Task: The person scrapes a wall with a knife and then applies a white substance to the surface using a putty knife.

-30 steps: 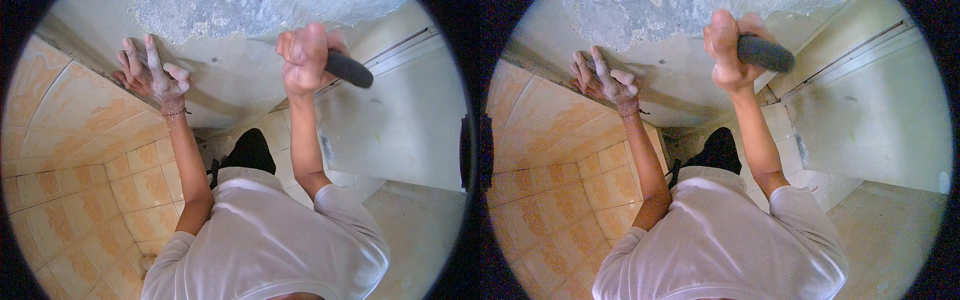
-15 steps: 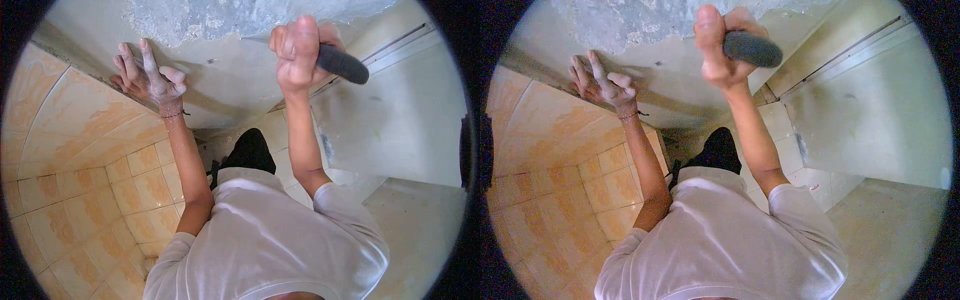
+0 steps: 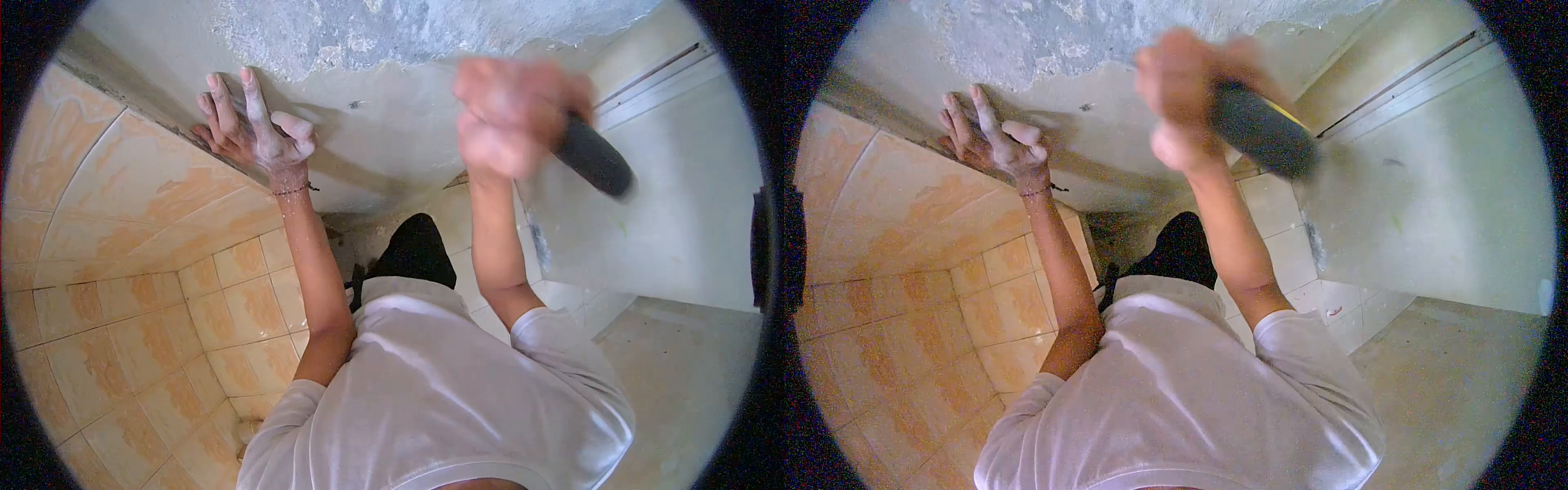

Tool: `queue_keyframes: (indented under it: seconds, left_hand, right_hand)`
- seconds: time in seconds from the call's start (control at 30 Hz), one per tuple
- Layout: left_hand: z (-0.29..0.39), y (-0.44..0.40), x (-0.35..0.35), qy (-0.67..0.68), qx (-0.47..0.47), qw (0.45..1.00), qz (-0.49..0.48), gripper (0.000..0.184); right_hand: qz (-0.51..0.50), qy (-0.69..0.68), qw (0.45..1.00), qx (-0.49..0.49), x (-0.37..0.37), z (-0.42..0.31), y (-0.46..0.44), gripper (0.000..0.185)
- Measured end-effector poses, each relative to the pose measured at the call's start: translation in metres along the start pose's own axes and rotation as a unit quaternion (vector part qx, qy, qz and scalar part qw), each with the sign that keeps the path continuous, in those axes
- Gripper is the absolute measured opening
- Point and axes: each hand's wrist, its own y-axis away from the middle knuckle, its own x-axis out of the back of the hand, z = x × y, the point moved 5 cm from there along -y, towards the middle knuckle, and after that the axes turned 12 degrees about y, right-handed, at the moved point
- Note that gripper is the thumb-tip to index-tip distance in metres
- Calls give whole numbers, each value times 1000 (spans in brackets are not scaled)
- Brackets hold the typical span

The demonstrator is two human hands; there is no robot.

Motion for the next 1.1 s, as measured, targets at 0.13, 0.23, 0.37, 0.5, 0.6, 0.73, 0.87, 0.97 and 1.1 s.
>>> queue_keyframes:
  seconds: [0.13,0.23,0.37,0.5,0.6,0.73,0.87,0.97,1.1]
  left_hand:
    - [1,1,0,17,0,1000,8,59]
    - [1,2,0,7,4,1000,-1,58]
    - [2,1,2,23,-11,1000,6,57]
    - [-1,-1,-2,16,-2,1000,14,58]
    - [-2,3,1,10,7,1000,9,58]
    - [-1,1,1,13,9,1000,10,58]
    - [-4,2,-1,12,6,1000,19,58]
    - [-3,6,2,13,12,1000,11,58]
    - [-4,6,0,11,11,1000,12,59]
  right_hand:
    - [-12,78,996,-38,-7,8,1,20]
    - [-13,-28,998,-59,-12,-4,1,20]
    - [-77,119,986,90,-26,-5,3,23]
    - [-28,37,996,-69,-26,10,22,29]
    - [-18,40,999,-22,-20,-6,23,28]
    - [44,61,997,-27,-33,1,6,26]
    - [24,-169,983,-70,-39,-30,-12,28]
    - [107,-72,988,-88,-51,0,-6,28]
    - [31,-203,977,-57,-32,-2,-15,30]
